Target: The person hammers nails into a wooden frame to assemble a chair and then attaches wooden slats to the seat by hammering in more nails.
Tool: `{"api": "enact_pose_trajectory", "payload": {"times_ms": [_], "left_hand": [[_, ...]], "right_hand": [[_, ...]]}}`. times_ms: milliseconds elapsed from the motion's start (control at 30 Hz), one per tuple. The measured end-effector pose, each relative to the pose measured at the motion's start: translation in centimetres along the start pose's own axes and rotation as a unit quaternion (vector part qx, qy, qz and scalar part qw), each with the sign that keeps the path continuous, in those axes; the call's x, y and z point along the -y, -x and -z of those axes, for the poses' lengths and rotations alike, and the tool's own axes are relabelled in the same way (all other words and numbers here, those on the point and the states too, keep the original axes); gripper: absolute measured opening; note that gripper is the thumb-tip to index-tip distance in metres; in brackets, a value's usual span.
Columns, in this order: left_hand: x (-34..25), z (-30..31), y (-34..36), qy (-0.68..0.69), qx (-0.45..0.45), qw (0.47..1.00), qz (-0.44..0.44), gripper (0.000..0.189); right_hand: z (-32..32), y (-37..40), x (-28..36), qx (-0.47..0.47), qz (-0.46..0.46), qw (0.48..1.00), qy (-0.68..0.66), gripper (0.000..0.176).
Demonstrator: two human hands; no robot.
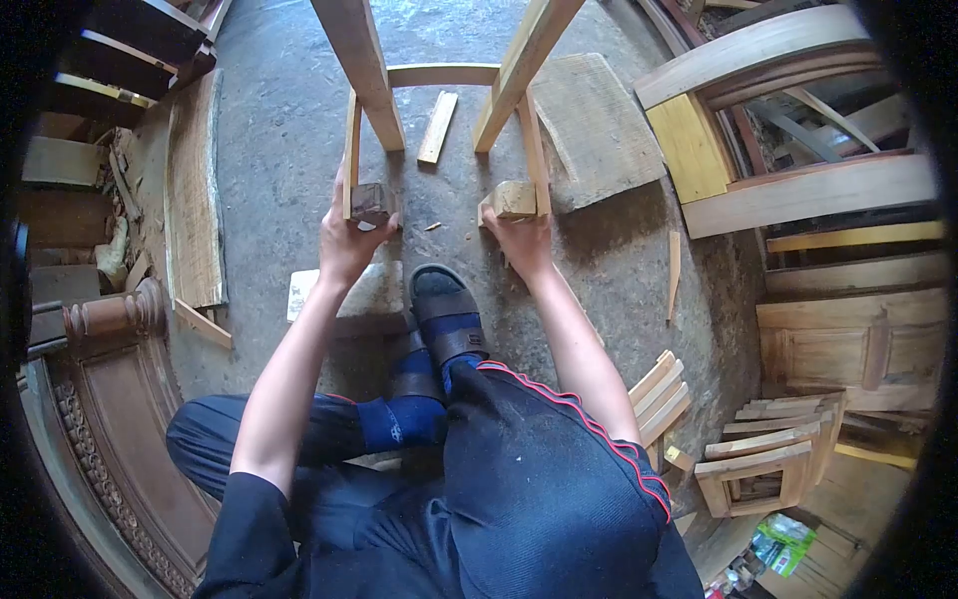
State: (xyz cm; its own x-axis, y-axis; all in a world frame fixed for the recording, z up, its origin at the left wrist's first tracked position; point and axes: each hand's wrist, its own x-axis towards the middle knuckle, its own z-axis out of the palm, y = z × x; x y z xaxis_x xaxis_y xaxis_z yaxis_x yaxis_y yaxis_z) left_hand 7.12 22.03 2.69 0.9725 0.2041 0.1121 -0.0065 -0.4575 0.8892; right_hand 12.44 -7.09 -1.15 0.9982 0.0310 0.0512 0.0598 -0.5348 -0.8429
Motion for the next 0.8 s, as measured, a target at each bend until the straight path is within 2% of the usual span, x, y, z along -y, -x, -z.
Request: {"api": "enact_pose_trajectory", "payload": {"times_ms": [100, 133, 200, 300, 367, 433, 533, 567, 667, 700, 733, 767, 800], "left_hand": [[0.0, -0.2, -0.2, 0.017, -0.010, 1.000, 0.012, 0.111], [0.0, -0.2, -0.2, 0.021, -0.011, 1.000, 0.019, 0.110], [-0.1, -0.2, -0.3, 0.016, -0.028, 0.999, 0.023, 0.100], [-0.7, 0.3, -0.3, 0.053, -0.032, 0.997, 0.043, 0.078], [-0.3, 0.6, -0.4, 0.074, -0.040, 0.995, 0.054, 0.062], [1.2, 1.1, -0.7, 0.078, -0.064, 0.993, 0.058, 0.049], [1.8, 1.9, -0.6, 0.225, -0.081, 0.967, 0.081, 0.035], [2.4, 2.7, -0.3, 0.162, -0.063, 0.977, 0.124, 0.038], [0.0, 5.1, 1.0, 0.082, -0.021, 0.967, 0.242, 0.044], [1.4, 5.5, 2.4, 0.051, 0.026, 0.985, 0.161, 0.069], [0.1, 6.1, 4.4, -0.142, 0.069, 0.971, 0.177, 0.097], [0.5, 6.3, 5.9, -0.240, 0.168, 0.952, 0.084, 0.105], [1.2, 6.3, 7.1, -0.332, 0.263, 0.906, -0.011, 0.115]], "right_hand": [[0.2, 0.2, 0.5, 0.003, 0.068, 0.995, 0.073, 0.068], [0.2, 0.1, 0.5, 0.004, 0.056, 0.996, 0.066, 0.074], [0.6, -0.3, 0.6, 0.006, 0.033, 0.998, 0.050, 0.085], [0.7, -1.5, 1.8, -0.025, 0.116, 0.987, 0.105, 0.101], [1.3, -2.6, 4.5, -0.036, 0.178, 0.979, 0.094, 0.109], [2.1, -3.1, 9.0, -0.021, 0.168, 0.982, 0.086, 0.115], [1.9, -4.7, 12.6, 0.019, 0.218, 0.972, 0.091, 0.117], [1.5, -5.1, 13.7, 0.040, 0.233, 0.968, 0.081, 0.118], [-0.3, -6.5, 15.0, 0.043, 0.307, 0.948, 0.065, 0.115], [-0.3, -6.3, 15.9, 0.089, 0.226, 0.969, 0.041, 0.113], [-0.7, -6.3, 16.5, 0.093, 0.232, 0.967, 0.048, 0.112], [-1.1, -6.3, 17.0, 0.099, 0.238, 0.965, 0.054, 0.112], [-1.6, -6.4, 17.5, 0.102, 0.245, 0.962, 0.060, 0.111]]}}
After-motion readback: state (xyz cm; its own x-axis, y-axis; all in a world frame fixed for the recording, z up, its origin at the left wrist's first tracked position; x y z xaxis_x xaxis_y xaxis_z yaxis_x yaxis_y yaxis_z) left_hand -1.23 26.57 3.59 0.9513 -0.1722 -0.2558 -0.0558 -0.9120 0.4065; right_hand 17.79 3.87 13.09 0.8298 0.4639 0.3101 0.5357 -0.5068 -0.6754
